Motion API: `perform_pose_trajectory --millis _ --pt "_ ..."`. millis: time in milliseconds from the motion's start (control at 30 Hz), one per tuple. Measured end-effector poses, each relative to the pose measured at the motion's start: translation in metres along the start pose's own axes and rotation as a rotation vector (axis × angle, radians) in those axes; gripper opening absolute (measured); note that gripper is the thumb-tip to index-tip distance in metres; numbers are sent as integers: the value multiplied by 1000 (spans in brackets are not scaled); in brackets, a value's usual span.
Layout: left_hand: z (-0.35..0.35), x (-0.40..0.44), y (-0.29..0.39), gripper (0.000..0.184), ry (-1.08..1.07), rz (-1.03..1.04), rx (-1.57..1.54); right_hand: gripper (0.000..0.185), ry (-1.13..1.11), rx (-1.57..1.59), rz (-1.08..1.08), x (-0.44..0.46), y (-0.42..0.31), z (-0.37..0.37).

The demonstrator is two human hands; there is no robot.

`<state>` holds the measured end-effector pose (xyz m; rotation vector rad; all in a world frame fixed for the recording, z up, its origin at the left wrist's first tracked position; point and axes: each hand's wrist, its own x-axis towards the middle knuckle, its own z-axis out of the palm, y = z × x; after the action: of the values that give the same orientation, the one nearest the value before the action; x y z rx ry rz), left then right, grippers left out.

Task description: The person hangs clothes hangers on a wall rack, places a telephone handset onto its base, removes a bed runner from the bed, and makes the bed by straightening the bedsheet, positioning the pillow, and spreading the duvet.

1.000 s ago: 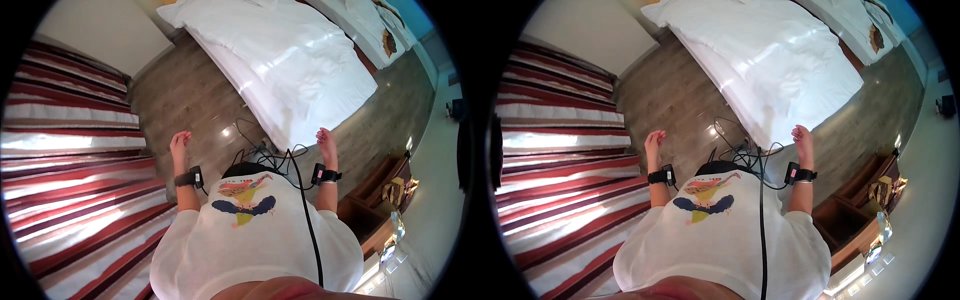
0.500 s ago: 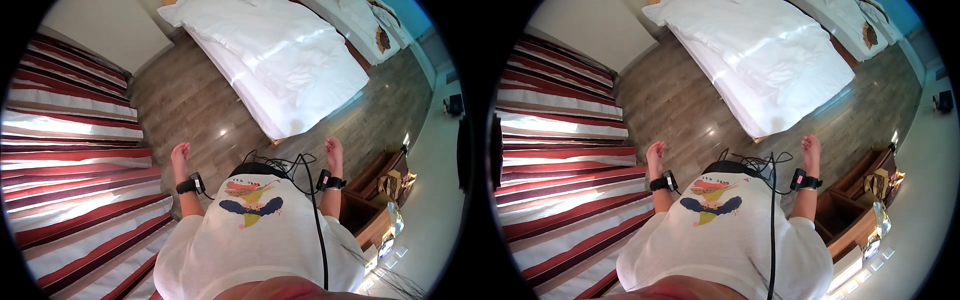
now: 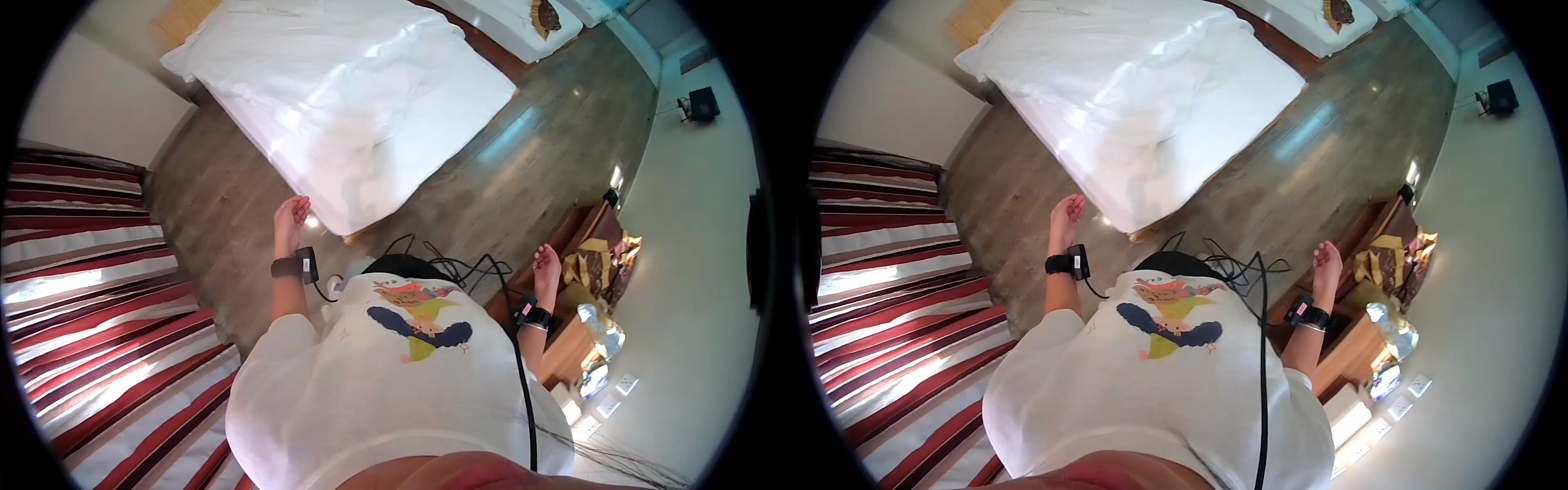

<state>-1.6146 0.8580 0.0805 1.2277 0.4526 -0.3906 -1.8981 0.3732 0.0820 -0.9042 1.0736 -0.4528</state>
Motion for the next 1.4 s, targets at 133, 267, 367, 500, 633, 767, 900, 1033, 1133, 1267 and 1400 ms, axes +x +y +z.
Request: perform_pose_trajectory --millis 133,267,367,500,633,767,900,1033,1133,1267,1400 --pt "-36 33 -5 18 -57 -86 -2 17 -70 -45 -1 20 -9 42" --pt "-70 40 -22 17 112 -61 -118 16 -182 -127 16 54 -7 72" --pt "-110 82 -1 18 131 -151 -303 15 -335 -234 133 95 -7 145" --pt "-115 86 -18 18 279 -91 -320 16 -349 -380 70 109 -31 185" --pt "-65 153 -27 22 457 -167 -353 17 -499 -332 31 219 -56 274" --pt "-1 206 -89 28 483 -204 -69 25 -522 -613 81 327 -34 332" --pt "-18 260 -141 63 517 -344 62 36 -460 -699 265 405 37 379" --pt "3 269 -155 83 553 -428 310 52 -391 -742 374 448 97 409" --pt "8 288 -185 107 619 -457 450 63 -352 -822 435 466 127 443" --pt "18 314 -230 112 645 -354 274 80 -260 -976 535 459 131 482" --pt "25 324 -248 93 764 -283 353 84 -378 -825 629 478 151 479"
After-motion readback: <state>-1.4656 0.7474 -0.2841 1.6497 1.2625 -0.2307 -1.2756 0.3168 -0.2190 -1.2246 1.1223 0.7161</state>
